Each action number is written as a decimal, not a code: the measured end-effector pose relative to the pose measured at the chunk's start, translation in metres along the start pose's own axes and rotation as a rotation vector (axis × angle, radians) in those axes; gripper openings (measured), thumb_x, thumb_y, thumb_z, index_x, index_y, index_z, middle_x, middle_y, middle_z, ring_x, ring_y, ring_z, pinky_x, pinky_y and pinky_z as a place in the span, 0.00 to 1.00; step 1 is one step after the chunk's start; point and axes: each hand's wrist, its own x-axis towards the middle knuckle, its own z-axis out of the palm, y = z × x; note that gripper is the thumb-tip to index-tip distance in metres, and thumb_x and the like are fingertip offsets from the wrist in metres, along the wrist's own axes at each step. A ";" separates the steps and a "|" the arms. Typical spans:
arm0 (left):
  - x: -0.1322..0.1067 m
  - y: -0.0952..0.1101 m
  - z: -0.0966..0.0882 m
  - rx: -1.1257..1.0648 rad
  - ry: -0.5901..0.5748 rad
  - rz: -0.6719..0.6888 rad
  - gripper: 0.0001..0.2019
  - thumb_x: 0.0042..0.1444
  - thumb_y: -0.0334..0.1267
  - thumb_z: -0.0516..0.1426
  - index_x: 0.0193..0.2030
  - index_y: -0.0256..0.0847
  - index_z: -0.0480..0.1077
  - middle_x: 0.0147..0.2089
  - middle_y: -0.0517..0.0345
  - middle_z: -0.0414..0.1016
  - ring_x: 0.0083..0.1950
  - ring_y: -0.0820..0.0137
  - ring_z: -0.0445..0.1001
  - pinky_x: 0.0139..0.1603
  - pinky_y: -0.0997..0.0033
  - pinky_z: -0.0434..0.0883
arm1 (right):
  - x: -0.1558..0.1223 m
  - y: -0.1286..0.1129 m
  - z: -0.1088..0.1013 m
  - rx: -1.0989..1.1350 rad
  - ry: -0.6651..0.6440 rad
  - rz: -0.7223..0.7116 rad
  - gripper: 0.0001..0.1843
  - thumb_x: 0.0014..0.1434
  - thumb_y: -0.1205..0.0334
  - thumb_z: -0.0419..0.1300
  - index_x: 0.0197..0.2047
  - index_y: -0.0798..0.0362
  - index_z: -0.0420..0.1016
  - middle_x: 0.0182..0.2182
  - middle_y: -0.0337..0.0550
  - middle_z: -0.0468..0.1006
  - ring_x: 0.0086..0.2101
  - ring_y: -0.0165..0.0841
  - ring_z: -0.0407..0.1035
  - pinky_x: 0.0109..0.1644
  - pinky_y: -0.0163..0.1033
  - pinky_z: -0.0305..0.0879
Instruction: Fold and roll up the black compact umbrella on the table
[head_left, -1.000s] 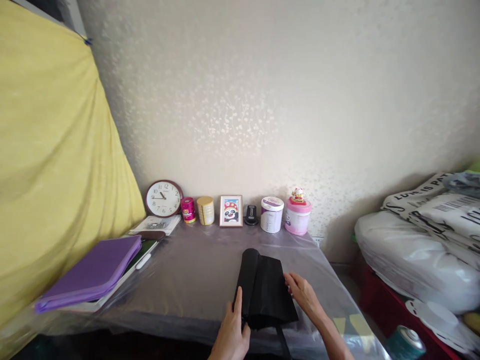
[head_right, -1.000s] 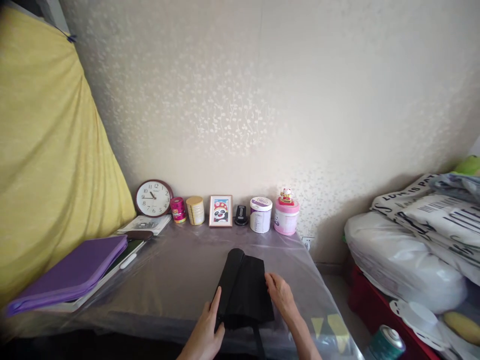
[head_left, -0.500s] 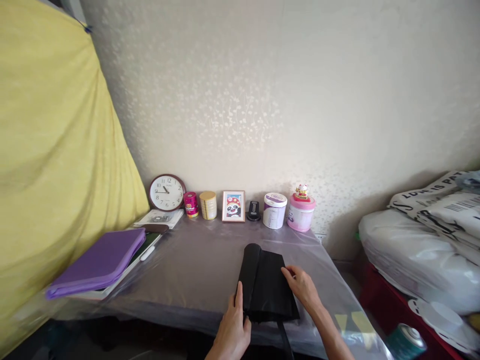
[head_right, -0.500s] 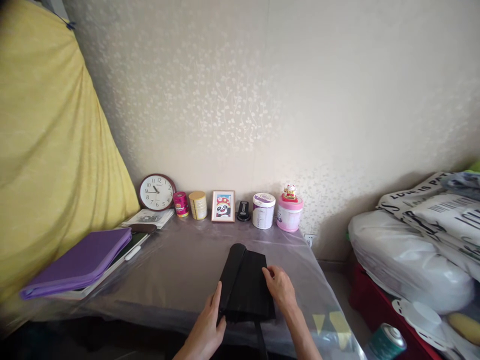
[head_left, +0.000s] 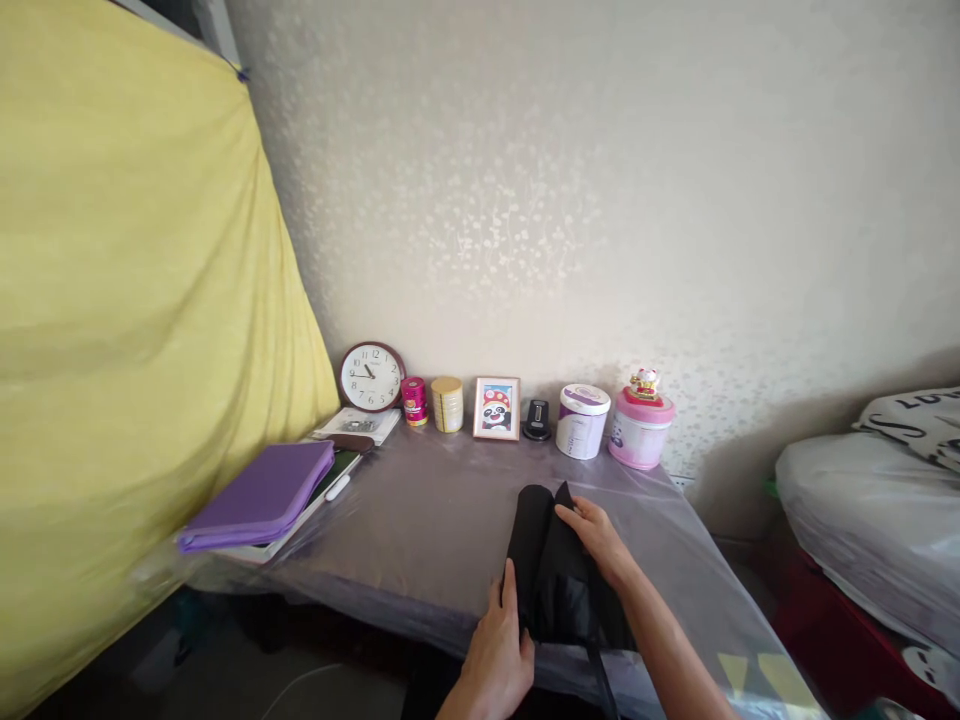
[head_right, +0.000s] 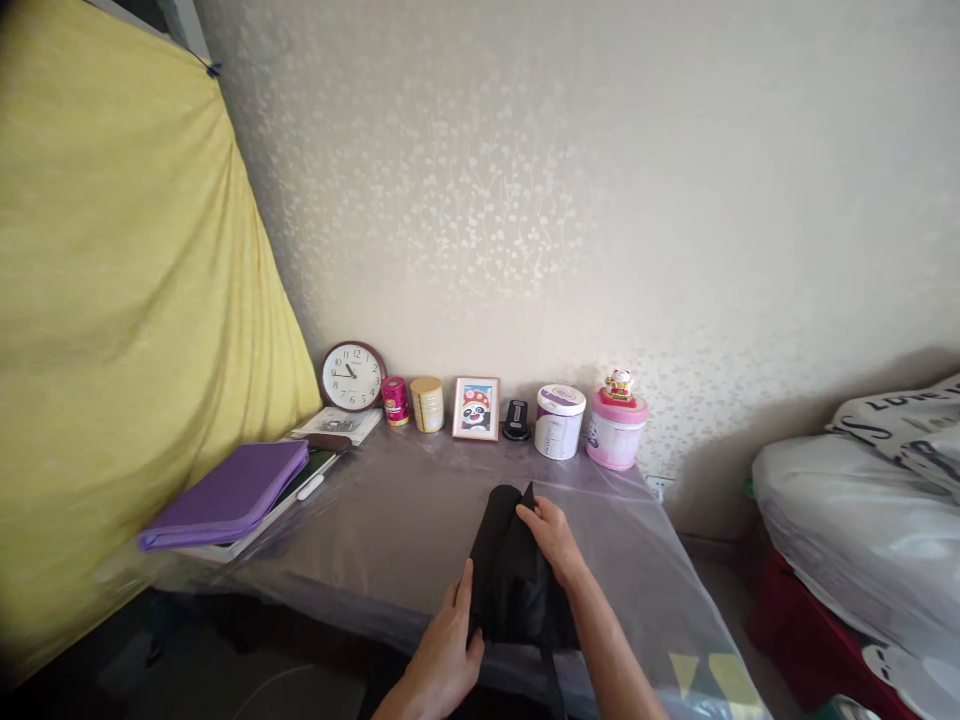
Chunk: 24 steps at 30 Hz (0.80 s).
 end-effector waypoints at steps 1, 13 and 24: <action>0.000 0.001 -0.001 0.010 -0.003 -0.006 0.38 0.50 0.29 0.47 0.65 0.37 0.30 0.64 0.45 0.47 0.53 0.66 0.65 0.52 0.74 0.60 | 0.005 -0.004 0.009 0.013 -0.010 -0.006 0.17 0.49 0.49 0.55 0.33 0.56 0.70 0.20 0.38 0.71 0.22 0.30 0.66 0.22 0.32 0.59; 0.006 0.003 -0.002 0.134 -0.069 -0.054 0.33 0.50 0.28 0.47 0.64 0.29 0.41 0.66 0.39 0.37 0.55 0.63 0.64 0.52 0.72 0.60 | 0.035 0.012 0.078 -0.374 -0.008 0.082 0.16 0.51 0.62 0.55 0.43 0.60 0.68 0.29 0.44 0.75 0.31 0.32 0.70 0.30 0.32 0.59; -0.013 -0.005 -0.010 0.162 0.011 0.036 0.28 0.50 0.36 0.47 0.61 0.40 0.54 0.68 0.55 0.29 0.59 0.55 0.59 0.48 0.65 0.66 | 0.020 -0.002 0.079 -0.507 -0.156 -0.037 0.14 0.55 0.59 0.51 0.42 0.55 0.69 0.25 0.39 0.78 0.33 0.31 0.72 0.36 0.32 0.59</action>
